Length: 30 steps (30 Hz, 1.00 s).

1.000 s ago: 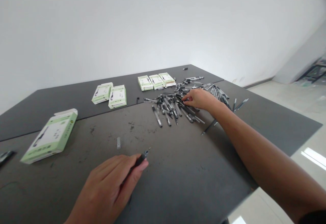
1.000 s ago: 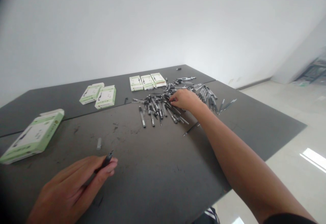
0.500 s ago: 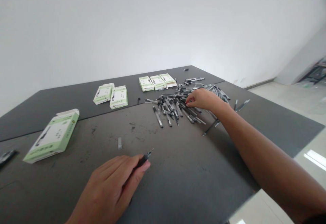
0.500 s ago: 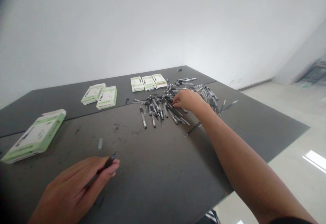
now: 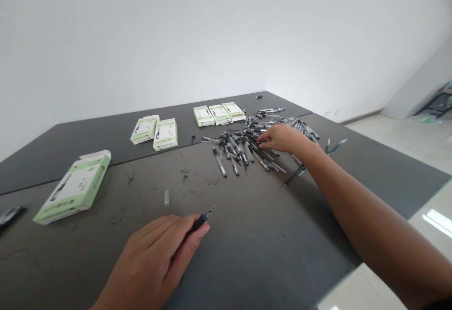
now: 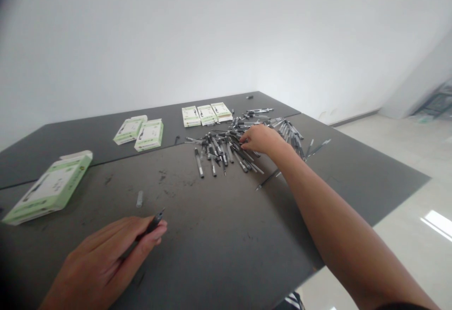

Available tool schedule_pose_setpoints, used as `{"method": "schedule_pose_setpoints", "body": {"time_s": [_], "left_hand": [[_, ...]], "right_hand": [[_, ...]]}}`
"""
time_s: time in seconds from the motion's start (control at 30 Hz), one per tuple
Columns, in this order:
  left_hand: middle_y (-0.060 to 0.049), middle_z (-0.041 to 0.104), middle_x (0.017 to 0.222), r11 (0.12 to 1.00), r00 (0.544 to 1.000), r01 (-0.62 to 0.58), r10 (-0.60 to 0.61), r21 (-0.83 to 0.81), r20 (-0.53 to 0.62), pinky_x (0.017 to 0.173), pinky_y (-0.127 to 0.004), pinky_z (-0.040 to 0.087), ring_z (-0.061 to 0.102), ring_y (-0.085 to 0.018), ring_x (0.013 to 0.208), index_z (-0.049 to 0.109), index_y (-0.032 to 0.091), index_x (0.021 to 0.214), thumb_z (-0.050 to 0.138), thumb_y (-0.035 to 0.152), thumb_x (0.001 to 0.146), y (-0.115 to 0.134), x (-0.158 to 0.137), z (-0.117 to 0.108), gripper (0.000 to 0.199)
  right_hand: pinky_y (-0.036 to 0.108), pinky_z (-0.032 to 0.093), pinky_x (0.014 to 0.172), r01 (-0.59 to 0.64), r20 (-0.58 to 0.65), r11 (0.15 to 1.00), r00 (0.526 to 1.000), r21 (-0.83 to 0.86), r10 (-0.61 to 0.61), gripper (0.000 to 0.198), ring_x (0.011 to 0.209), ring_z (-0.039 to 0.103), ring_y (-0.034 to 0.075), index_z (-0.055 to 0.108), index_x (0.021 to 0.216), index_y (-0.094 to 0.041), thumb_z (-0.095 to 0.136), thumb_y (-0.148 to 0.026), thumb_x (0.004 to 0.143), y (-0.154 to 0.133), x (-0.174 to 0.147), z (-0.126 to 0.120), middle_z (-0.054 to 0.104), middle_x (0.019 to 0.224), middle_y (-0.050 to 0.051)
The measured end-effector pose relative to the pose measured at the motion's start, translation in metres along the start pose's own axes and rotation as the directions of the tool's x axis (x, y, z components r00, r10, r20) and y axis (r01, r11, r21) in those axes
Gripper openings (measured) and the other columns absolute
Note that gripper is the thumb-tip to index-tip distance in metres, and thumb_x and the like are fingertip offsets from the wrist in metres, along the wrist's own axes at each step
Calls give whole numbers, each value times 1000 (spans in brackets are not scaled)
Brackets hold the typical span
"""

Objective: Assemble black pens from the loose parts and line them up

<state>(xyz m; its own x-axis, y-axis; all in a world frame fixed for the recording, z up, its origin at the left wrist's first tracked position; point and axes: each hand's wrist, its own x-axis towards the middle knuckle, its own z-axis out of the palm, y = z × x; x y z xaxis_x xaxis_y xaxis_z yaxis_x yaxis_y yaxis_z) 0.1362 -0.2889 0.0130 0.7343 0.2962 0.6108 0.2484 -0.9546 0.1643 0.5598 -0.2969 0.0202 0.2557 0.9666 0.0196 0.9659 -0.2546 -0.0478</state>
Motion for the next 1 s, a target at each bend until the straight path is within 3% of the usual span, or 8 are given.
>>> {"method": "schedule_pose_setpoints", "body": {"time_s": [0.37, 0.63, 0.73, 0.8, 0.87, 0.9, 1.0], "left_hand": [[3, 82, 82, 1000, 1000, -3, 3, -12, 12, 66, -25, 59, 78, -16, 67, 70, 25, 100, 47, 43, 115, 0, 0, 1, 33], [3, 81, 84, 999, 999, 18, -17, -43, 32, 70, -25, 57, 77, -16, 70, 70, 24, 102, 47, 42, 116, 0, -3, 4, 32], [3, 78, 81, 995, 996, 40, -32, -92, 78, 66, -26, 53, 75, -15, 68, 70, 23, 101, 47, 40, 116, 1, -4, 5, 32], [3, 76, 78, 992, 994, 62, -52, -113, 93, 64, -25, 51, 73, -15, 66, 69, 22, 99, 48, 38, 116, 2, -4, 5, 32], [3, 74, 75, 989, 993, 78, -66, -122, 101, 63, -25, 49, 70, -14, 64, 69, 21, 96, 49, 37, 116, 2, -4, 6, 32], [2, 73, 74, 989, 993, 80, -67, -125, 100, 62, -25, 47, 69, -14, 62, 68, 21, 94, 49, 37, 116, 2, -5, 7, 32], [2, 71, 74, 986, 993, 80, -66, -149, 102, 61, -25, 43, 65, -14, 61, 66, 20, 92, 49, 36, 116, 2, -7, 9, 32]], "right_hand": [[33, 55, 82, 12, 29, 1000, 999, 14, -13, 30, 93, 78, 25, 88, 117, -33, 73, -36, 91, 2, 1, 2, 87, 107, 3], [33, 53, 79, 29, 12, 999, 999, 13, -29, 29, 89, 76, 25, 89, 113, -29, 69, -36, 94, -3, -3, -3, 86, 101, 6], [35, 52, 79, 88, -69, 996, 994, 24, -86, 33, 90, 74, 26, 88, 112, -23, 64, -42, 99, -15, -10, -15, 84, 101, 9], [36, 51, 79, 170, -217, 980, 965, 100, -145, 36, 91, 72, 26, 85, 109, -21, 62, -47, 102, -33, -20, -26, 81, 101, 11], [34, 51, 74, 240, -320, 936, 935, 258, -151, 36, 84, 70, 22, 80, 106, -21, 61, -51, 103, -58, -35, -36, 80, 97, 9], [31, 50, 67, 261, -298, 886, 943, 383, -149, 37, 76, 68, 19, 78, 106, -22, 61, -55, 104, -73, -44, -40, 79, 90, 7], [24, 45, 49, 321, -183, 597, 942, 735, -281, 39, 60, 64, 13, 73, 114, -22, 64, -58, 103, -111, -72, -48, 78, 85, 4]]}}
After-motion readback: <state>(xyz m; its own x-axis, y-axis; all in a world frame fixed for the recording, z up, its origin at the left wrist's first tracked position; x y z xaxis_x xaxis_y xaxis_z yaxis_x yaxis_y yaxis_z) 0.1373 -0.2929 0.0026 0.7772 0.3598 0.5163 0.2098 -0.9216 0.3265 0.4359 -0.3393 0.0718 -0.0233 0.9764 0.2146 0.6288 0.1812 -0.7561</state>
